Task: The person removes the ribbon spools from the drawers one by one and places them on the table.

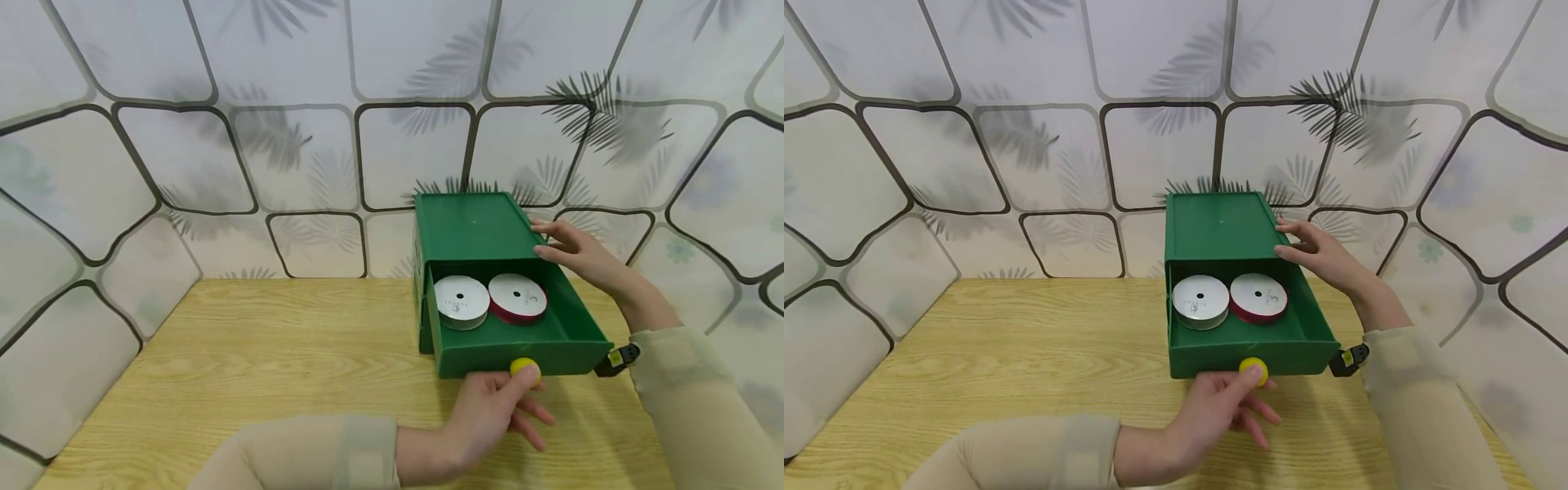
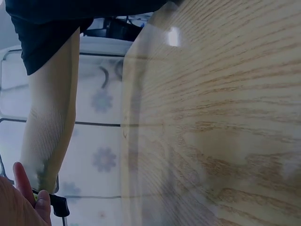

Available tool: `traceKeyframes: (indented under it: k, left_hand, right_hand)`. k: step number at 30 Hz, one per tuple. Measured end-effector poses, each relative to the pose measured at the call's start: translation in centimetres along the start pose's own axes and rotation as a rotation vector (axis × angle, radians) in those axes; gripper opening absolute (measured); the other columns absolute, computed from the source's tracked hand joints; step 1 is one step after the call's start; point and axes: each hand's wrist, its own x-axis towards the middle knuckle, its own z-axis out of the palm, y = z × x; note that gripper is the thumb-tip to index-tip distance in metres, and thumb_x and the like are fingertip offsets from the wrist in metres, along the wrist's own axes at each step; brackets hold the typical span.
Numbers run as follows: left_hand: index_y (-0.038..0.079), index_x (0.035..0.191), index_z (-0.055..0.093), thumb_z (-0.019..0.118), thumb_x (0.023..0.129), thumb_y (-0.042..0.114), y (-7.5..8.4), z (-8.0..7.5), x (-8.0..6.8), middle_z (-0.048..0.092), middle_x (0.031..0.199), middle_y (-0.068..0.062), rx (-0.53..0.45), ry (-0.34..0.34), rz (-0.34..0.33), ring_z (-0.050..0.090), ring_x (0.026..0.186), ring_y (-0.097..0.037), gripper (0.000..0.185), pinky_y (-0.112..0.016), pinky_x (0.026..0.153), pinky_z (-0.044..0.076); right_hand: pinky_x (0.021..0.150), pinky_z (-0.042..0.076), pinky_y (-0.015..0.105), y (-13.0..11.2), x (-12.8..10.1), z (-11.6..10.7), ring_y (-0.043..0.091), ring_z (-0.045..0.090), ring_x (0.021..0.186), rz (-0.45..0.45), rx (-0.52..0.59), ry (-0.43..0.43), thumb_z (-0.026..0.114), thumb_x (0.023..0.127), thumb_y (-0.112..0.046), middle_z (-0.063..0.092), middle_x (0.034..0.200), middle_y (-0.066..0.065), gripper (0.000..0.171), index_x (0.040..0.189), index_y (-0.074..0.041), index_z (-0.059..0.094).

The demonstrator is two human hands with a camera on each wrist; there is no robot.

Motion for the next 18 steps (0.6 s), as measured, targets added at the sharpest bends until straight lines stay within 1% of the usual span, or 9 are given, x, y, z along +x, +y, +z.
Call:
traceKeyframes:
  k: [2,8,10,11,13,15,17,18]
  left_hand:
    - [0.008,0.098,0.071,0.056,0.098,0.04,-0.1,0.0,-0.2,0.072,0.082,-0.015,-0.004,0.001,-0.001,0.067,0.059,-0.033,0.036,-0.029,0.073,0.053]
    - [0.006,0.1,0.071,0.056,0.099,0.038,-0.3,0.1,-0.3,0.072,0.082,-0.018,-0.012,-0.015,0.014,0.066,0.056,-0.035,0.035,-0.03,0.071,0.055]
    - [0.006,0.102,0.071,0.055,0.099,0.036,-0.3,-0.1,-0.3,0.072,0.082,-0.017,0.0,-0.024,0.01,0.065,0.055,-0.033,0.034,-0.03,0.072,0.055]
    - [0.005,0.101,0.071,0.055,0.099,0.036,-0.3,-0.2,-0.4,0.072,0.081,-0.017,0.009,-0.031,0.006,0.065,0.054,-0.033,0.035,-0.03,0.072,0.055]
    - [0.004,0.104,0.072,0.055,0.099,0.034,-0.3,-0.5,-0.6,0.072,0.081,-0.017,0.027,-0.049,-0.004,0.064,0.052,-0.028,0.034,-0.03,0.072,0.055]
    - [0.005,0.106,0.072,0.055,0.1,0.033,-0.2,-0.9,-1.0,0.072,0.081,-0.015,0.056,-0.064,-0.017,0.063,0.051,-0.026,0.034,-0.031,0.073,0.055]
    - [0.003,0.107,0.072,0.055,0.1,0.032,-0.2,-1.5,-1.3,0.072,0.081,-0.015,0.079,-0.087,-0.018,0.062,0.051,-0.026,0.035,-0.031,0.073,0.055]
    - [0.003,0.108,0.072,0.055,0.1,0.031,-0.2,-1.8,-1.6,0.072,0.082,-0.015,0.084,-0.099,-0.015,0.062,0.05,-0.024,0.034,-0.031,0.072,0.056]
  right_hand:
    - [0.102,0.028,0.065,0.0,0.0,0.0,0.048,0.031,0.134,0.0,0.003,-0.001,0.052,0.102,-0.018,0.022,0.157,0.018,0.043,0.138,0.003,0.04]
    - [0.102,0.026,0.067,0.1,-0.1,0.0,0.05,0.028,0.135,-0.005,0.013,-0.007,0.052,0.102,-0.017,0.02,0.157,0.02,0.045,0.139,0.004,0.038]
    - [0.102,0.026,0.067,0.1,-0.1,0.0,0.05,0.027,0.135,-0.002,0.014,-0.004,0.052,0.102,-0.017,0.02,0.157,0.02,0.044,0.139,0.004,0.038]
    - [0.102,0.025,0.067,0.2,0.0,0.0,0.051,0.026,0.135,-0.001,0.014,-0.003,0.052,0.102,-0.017,0.02,0.157,0.02,0.044,0.139,0.004,0.038]
    - [0.102,0.025,0.067,0.2,0.0,0.0,0.051,0.025,0.135,0.0,0.013,0.002,0.052,0.102,-0.017,0.02,0.157,0.02,0.044,0.138,0.004,0.039]
    - [0.102,0.024,0.067,0.2,0.0,0.0,0.051,0.024,0.136,0.0,0.014,0.001,0.052,0.102,-0.016,0.02,0.157,0.02,0.044,0.138,0.004,0.038]
    - [0.102,0.024,0.068,0.3,0.0,0.0,0.052,0.024,0.136,0.0,0.012,0.0,0.052,0.102,-0.016,0.019,0.157,0.021,0.045,0.139,0.004,0.038]
    - [0.102,0.023,0.068,0.3,0.1,-0.1,0.052,0.023,0.136,0.001,0.012,-0.002,0.052,0.102,-0.017,0.019,0.157,0.021,0.045,0.139,0.004,0.038]
